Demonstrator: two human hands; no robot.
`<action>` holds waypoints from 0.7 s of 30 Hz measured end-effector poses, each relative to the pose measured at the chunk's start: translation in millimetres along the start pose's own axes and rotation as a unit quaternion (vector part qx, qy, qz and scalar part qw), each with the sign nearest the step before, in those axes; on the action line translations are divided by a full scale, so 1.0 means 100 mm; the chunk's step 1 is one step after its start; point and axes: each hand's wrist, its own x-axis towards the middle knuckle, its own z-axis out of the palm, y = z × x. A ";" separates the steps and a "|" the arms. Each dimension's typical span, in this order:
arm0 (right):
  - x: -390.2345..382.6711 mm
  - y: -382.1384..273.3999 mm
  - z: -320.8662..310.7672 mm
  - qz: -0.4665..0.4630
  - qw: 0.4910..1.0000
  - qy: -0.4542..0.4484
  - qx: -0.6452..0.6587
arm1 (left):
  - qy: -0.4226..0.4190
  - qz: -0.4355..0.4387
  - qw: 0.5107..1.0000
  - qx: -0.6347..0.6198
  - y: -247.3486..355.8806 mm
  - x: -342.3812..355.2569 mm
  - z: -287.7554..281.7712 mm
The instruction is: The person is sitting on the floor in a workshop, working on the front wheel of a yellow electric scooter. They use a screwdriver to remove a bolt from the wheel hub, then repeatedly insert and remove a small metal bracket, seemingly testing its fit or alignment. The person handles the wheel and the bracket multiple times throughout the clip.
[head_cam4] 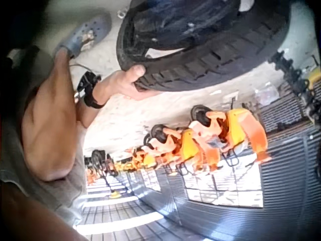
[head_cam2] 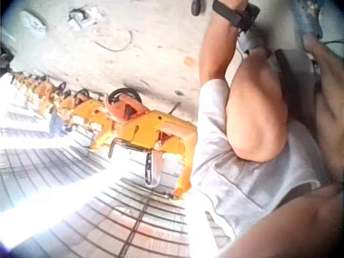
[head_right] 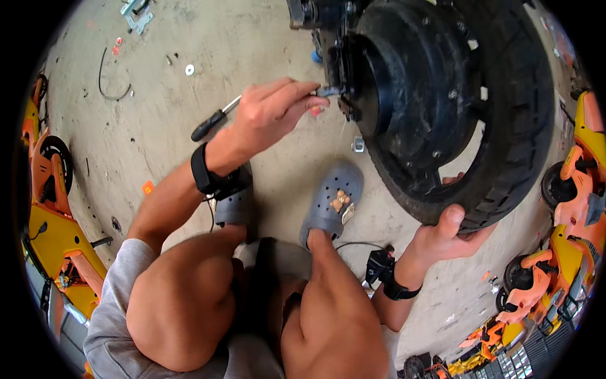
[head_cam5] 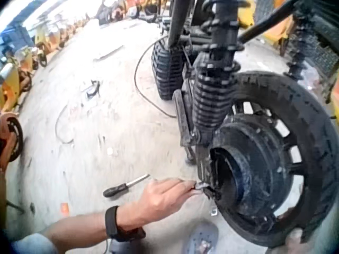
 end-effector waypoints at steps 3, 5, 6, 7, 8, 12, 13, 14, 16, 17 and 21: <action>-0.03 0.04 -0.02 0.008 0.999 -0.003 0.031 | 0.012 0.029 0.999 0.022 -0.05 -0.01 0.02; -0.10 0.07 -0.08 0.013 0.999 -0.007 0.041 | 0.017 0.043 0.998 0.040 -0.06 -0.05 0.06; -0.12 0.07 -0.08 0.014 0.999 -0.007 0.049 | 0.019 0.053 0.997 0.050 -0.07 -0.05 0.06; -0.14 0.06 -0.07 0.021 0.999 -0.002 0.048 | 0.023 0.063 0.996 0.054 -0.10 -0.03 0.08; -0.13 0.05 -0.05 0.031 0.998 0.016 0.043 | 0.026 0.070 0.996 0.056 -0.10 0.00 0.10; -0.05 -0.01 0.02 0.065 0.996 0.052 0.033 | 0.058 0.103 0.992 0.054 -0.16 0.16 0.11; -0.05 -0.02 0.04 0.071 0.996 0.049 0.029 | 0.082 0.123 0.988 0.036 -0.20 0.15 0.11; -0.03 0.00 0.05 0.074 0.996 0.053 0.024 | 0.057 0.068 0.996 0.010 -0.13 0.14 0.06; -0.04 0.00 0.03 0.060 0.997 0.048 0.016 | 0.004 -0.030 0.998 -0.046 0.12 0.13 -0.20; -0.06 -0.02 0.03 0.054 0.998 0.039 0.014 | -0.014 -0.068 0.996 -0.060 0.13 0.01 -0.30; -0.07 -0.04 0.01 0.044 0.998 0.025 0.026 | -0.050 -0.255 0.959 -0.111 0.06 0.01 -0.32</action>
